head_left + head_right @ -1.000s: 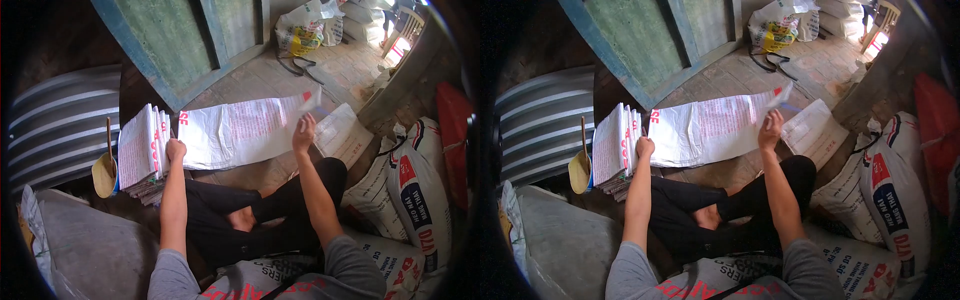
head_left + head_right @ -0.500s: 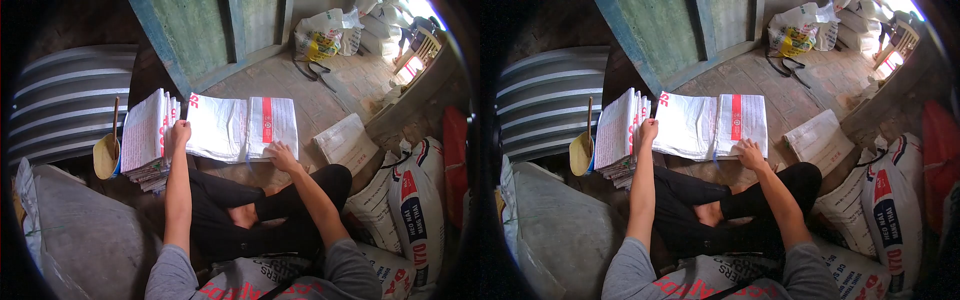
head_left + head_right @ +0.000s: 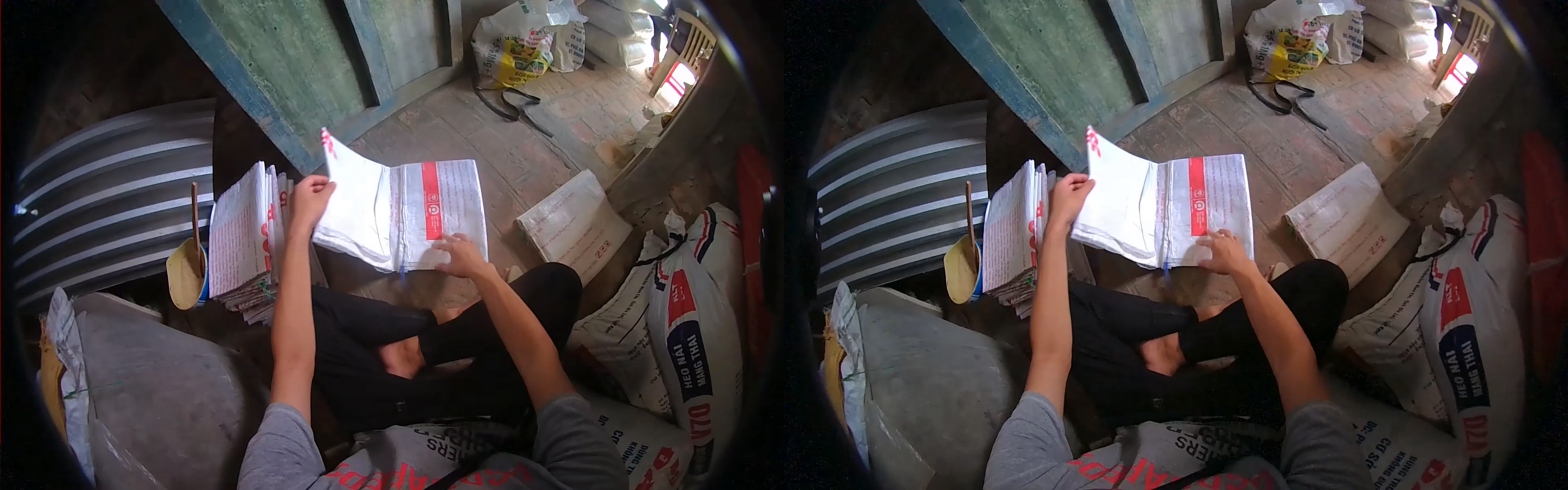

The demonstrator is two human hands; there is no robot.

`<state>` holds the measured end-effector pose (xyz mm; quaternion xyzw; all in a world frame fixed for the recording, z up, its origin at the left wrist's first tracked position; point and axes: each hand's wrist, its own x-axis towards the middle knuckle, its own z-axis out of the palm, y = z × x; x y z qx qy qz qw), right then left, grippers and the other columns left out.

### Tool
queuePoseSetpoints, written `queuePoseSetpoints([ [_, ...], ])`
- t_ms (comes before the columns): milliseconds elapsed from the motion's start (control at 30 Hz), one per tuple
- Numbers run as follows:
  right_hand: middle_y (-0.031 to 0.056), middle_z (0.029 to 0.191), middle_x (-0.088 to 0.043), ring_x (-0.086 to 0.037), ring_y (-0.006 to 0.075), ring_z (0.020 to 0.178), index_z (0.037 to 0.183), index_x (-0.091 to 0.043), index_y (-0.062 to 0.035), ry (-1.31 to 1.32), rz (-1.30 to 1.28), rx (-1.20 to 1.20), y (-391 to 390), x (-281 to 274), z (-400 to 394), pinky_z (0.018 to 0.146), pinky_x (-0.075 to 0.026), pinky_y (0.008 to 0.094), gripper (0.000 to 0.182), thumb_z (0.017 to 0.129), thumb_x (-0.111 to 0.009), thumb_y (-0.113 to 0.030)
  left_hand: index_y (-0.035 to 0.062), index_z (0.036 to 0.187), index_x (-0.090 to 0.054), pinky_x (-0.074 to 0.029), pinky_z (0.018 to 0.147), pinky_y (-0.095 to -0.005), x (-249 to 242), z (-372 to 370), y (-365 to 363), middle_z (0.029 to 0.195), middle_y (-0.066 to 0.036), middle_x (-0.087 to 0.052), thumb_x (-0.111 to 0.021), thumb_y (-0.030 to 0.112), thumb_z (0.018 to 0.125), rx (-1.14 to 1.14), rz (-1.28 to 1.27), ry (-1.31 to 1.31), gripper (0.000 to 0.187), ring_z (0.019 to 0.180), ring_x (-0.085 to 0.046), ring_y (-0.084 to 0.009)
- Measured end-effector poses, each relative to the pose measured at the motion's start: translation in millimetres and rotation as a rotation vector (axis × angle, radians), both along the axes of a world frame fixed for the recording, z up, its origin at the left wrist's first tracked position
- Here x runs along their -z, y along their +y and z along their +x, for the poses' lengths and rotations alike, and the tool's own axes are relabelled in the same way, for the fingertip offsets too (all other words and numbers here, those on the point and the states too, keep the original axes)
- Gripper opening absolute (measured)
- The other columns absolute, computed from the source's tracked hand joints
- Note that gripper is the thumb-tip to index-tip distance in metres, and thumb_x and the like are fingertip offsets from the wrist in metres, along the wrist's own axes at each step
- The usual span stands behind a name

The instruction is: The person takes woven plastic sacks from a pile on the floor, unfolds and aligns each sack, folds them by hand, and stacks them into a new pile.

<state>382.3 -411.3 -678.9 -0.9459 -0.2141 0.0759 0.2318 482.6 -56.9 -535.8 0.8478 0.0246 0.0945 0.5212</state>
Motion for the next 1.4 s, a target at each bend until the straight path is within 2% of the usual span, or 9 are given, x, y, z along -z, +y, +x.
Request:
queuePoseSetpoints([
  [100,0.0142,0.140,-0.054,-0.059,0.0370,0.115,0.124,-0.066,-0.0126,0.254,0.644,0.372,0,21,31,0.096,-0.047,0.0479,0.051,0.084,-0.067,-0.044,-0.0006,0.096,-0.070,-0.054,0.070,-0.0297,-33,-13,-73,0.084,-0.010,-0.073,-0.077,0.021,0.080,0.072,0.160,-0.070,0.027,0.075,-0.068,-0.0156],
  [200,0.0141,0.127,-0.063,-0.065,0.0285,0.103,0.123,-0.064,-0.0052,0.571,1.283,0.588,-12,-39,34,0.087,-0.051,0.0389,0.057,0.089,-0.060,-0.050,0.0019,0.097,-0.071,-0.054,0.074,-0.0296,-38,-24,-146,0.087,-0.008,-0.073,-0.077,0.021,0.081,0.144,0.219,-0.048,0.026,0.078,-0.068,-0.0152],
  [300,0.0138,0.114,-0.067,-0.064,0.0224,0.102,0.121,-0.063,-0.0027,0.831,1.488,0.688,-30,-77,28,0.080,-0.050,0.0340,0.056,0.092,-0.055,-0.049,0.0029,0.095,-0.072,-0.054,0.076,-0.0313,-24,-38,-200,0.087,-0.011,-0.073,-0.073,0.028,0.084,0.279,0.226,0.020,0.028,0.084,-0.070,-0.0184],
  [567,0.0154,0.103,-0.069,-0.066,0.0249,0.092,0.119,-0.064,0.0028,0.380,0.870,0.910,-56,40,53,0.079,-0.051,0.0361,0.041,0.088,-0.058,-0.024,0.0065,0.093,-0.072,-0.053,0.081,-0.0381,86,-66,-157,0.093,-0.013,-0.073,-0.070,0.032,0.083,0.286,0.405,0.153,0.028,0.090,-0.070,-0.0284],
  [833,0.0158,0.105,-0.071,-0.067,0.0311,0.103,0.113,-0.069,-0.0062,0.255,0.688,1.182,-53,29,44,0.092,-0.050,0.0377,0.033,0.083,-0.059,-0.018,0.0037,0.113,-0.064,-0.051,0.089,-0.0411,152,-75,-89,0.108,-0.017,-0.068,-0.067,0.033,0.082,0.116,0.521,0.312,0.042,0.101,-0.065,-0.0331],
  [933,0.0159,0.124,-0.064,-0.059,0.0314,0.116,0.123,-0.064,-0.0086,0.293,0.534,1.136,-56,23,40,0.097,-0.047,0.0428,0.039,0.086,-0.060,-0.020,0.0018,0.127,-0.055,-0.043,0.102,-0.0442,149,-78,-102,0.133,-0.021,-0.053,-0.064,0.035,0.086,0.162,0.579,0.216,0.053,0.121,-0.053,-0.0363],
  [1133,0.0183,0.156,-0.029,-0.024,0.0367,0.145,0.144,-0.042,-0.0075,-0.358,-0.045,0.592,-31,11,38,0.116,-0.023,0.0516,0.057,0.091,-0.055,-0.025,-0.0003,0.142,-0.041,-0.025,0.117,-0.0459,154,-59,-139,0.154,-0.026,-0.028,-0.057,0.037,0.093,0.312,0.727,-0.098,0.064,0.142,-0.027,-0.0406],
  [1233,0.0186,0.157,-0.028,-0.020,0.0356,0.148,0.148,-0.036,-0.0049,-0.389,-0.173,0.322,-21,14,57,0.120,-0.015,0.0495,0.060,0.096,-0.049,-0.033,0.0013,0.149,-0.033,-0.017,0.120,-0.0468,158,-38,-148,0.158,-0.026,-0.019,-0.050,0.043,0.095,0.331,0.777,-0.095,0.069,0.147,-0.017,-0.0393],
  [1400,0.0181,0.157,-0.027,-0.019,0.0339,0.148,0.149,-0.033,-0.0060,-0.277,-0.188,0.326,-34,41,60,0.120,-0.013,0.0516,0.067,0.097,-0.045,-0.047,0.0018,0.152,-0.023,-0.009,0.121,-0.0490,189,-36,-138,0.160,-0.024,-0.011,-0.045,0.048,0.097,0.357,0.852,-0.085,0.075,0.150,-0.009,-0.0371],
])
